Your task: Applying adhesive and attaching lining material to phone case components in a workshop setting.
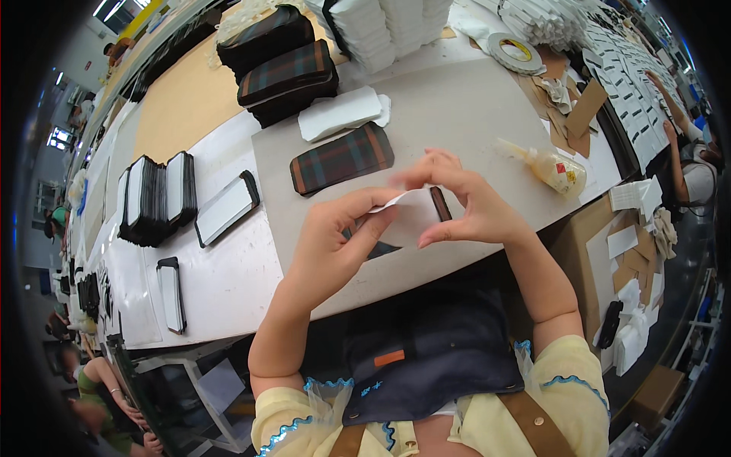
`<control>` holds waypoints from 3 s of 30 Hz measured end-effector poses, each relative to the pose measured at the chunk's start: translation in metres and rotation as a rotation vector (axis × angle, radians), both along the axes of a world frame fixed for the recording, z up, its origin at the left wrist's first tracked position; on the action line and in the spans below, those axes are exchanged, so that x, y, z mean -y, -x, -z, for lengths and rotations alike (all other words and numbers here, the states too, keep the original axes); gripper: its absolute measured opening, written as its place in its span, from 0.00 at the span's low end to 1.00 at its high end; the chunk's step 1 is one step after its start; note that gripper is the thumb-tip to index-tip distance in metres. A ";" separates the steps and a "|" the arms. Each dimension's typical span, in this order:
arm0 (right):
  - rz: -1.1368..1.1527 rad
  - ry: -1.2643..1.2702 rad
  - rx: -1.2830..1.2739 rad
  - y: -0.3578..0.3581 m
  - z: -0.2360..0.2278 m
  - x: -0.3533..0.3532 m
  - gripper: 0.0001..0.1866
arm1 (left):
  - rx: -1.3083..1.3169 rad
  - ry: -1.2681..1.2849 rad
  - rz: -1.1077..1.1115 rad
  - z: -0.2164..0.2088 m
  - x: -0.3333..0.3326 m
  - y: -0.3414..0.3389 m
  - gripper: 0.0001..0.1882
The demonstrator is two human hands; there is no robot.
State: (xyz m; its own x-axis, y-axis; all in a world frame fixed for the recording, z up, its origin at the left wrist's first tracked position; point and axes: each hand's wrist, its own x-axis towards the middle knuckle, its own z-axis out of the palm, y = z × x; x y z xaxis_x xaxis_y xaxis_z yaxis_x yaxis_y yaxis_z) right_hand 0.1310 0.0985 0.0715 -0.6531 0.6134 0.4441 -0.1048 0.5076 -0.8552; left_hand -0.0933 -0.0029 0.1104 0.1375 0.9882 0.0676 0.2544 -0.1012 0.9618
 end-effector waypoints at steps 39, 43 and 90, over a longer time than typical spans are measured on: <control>0.539 -0.246 0.477 -0.019 0.078 0.037 0.18 | -0.714 -0.132 -0.487 0.110 0.053 0.008 0.15; 0.536 -0.260 0.477 -0.018 0.079 0.036 0.17 | -0.745 -0.144 -0.482 0.108 0.053 0.008 0.15; 0.308 -0.662 0.723 0.012 0.067 0.058 0.31 | -0.845 -0.217 -0.030 0.104 0.039 -0.031 0.52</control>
